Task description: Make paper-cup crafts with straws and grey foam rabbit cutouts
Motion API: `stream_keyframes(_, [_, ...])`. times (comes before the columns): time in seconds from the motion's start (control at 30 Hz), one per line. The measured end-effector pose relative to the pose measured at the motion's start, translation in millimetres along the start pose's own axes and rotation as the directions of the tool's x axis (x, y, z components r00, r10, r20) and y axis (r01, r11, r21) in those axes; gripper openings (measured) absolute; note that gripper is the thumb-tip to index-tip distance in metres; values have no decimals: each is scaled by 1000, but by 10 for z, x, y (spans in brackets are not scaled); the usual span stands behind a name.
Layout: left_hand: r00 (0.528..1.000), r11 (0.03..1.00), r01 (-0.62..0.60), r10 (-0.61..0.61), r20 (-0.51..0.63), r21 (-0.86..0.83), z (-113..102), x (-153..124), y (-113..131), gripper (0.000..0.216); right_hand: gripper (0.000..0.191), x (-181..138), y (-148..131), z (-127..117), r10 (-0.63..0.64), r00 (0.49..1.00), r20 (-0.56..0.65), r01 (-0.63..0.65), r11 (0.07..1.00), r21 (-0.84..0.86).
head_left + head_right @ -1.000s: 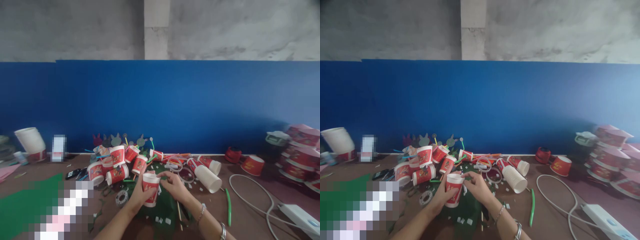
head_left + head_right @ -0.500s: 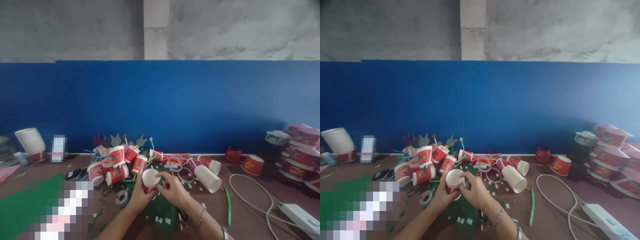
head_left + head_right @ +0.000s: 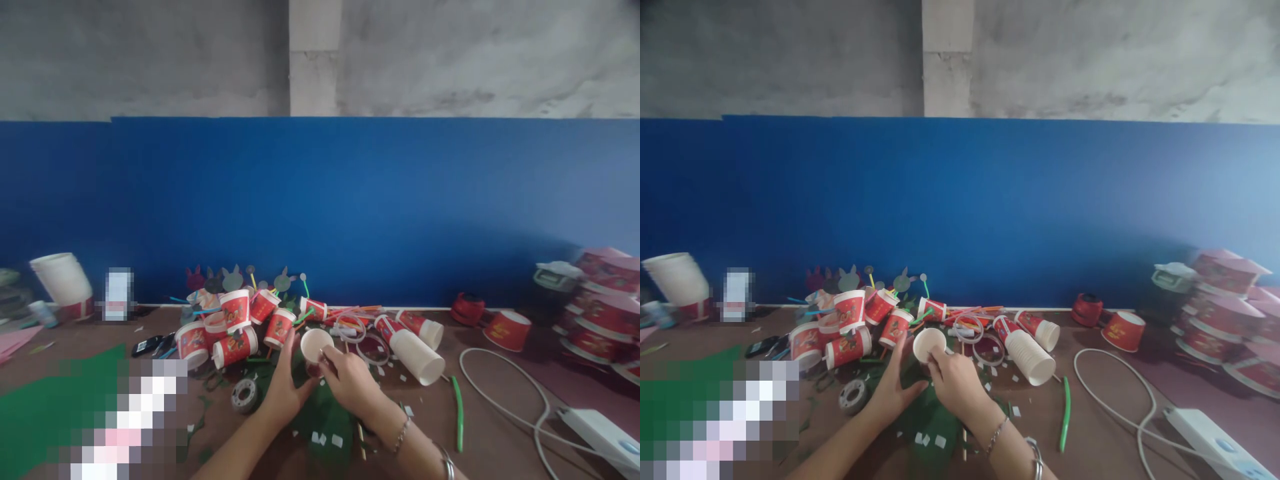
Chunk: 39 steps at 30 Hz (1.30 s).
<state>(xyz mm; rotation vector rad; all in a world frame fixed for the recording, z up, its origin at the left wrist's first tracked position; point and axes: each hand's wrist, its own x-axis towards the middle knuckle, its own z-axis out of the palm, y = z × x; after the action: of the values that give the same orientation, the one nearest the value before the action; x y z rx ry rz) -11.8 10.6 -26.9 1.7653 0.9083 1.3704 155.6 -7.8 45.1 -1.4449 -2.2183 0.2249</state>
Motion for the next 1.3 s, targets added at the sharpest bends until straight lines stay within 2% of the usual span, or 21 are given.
stream_keyframes(0.13, [990,974,-92,111,-83,208,-23,2,50,69,16,1,-44,13,10,1000,24,-14,987,158])
stream_keyframes(0.23, [982,950,-150,176,-73,275,-36,9,111,55,20,15,-65,33,65,998,13,-65,950,306])
stream_keyframes(0.33, [978,939,-173,200,-60,297,-60,8,211,48,27,20,-77,27,140,990,12,-129,868,480])
stream_keyframes(0.43, [958,911,-245,281,-65,331,-86,-10,340,40,27,1,-118,0,164,984,69,-165,697,698])
stream_keyframes(0.5, [930,859,-308,362,-59,410,-90,-35,423,32,30,-17,-166,-14,156,975,158,-217,525,823])
stream_keyframes(0.57, [907,799,-364,420,-11,479,-76,-66,499,20,32,-25,-211,-22,152,969,196,-239,356,904])
stream_keyframes(0.63, [891,753,-422,449,74,505,-43,-97,570,9,34,-16,-235,-29,175,973,149,-185,211,960])
stream_keyframes(0.7, [886,722,-455,428,180,521,10,-123,634,8,34,5,-226,-40,210,973,98,-119,90,989])
stream_keyframes(0.77, [886,713,-463,386,257,526,79,-147,686,5,33,31,-194,-55,233,969,78,-87,25,996])
stream_keyframes(0.87, [906,769,-411,287,311,490,192,-185,716,7,35,54,-158,-85,267,962,59,-69,30,997])
stream_keyframes(0.97, [943,834,-312,214,254,456,258,-207,690,13,36,49,-189,-137,289,955,63,-97,107,990])
stream_keyframes(1.07, [973,830,-230,208,100,508,222,-178,656,18,29,32,-234,-194,279,956,84,-164,275,947])
stream_keyframes(1.13, [971,794,-207,236,24,572,154,-138,648,18,21,32,-221,-218,244,964,107,-205,423,883])
stream_keyframes(1.23, [954,727,-256,298,43,637,54,-84,651,19,15,48,-128,-246,172,975,139,-215,595,774])
stream_keyframes(1.3, [942,711,-281,332,44,644,19,-68,654,20,16,57,-56,-280,142,973,183,-231,628,743])
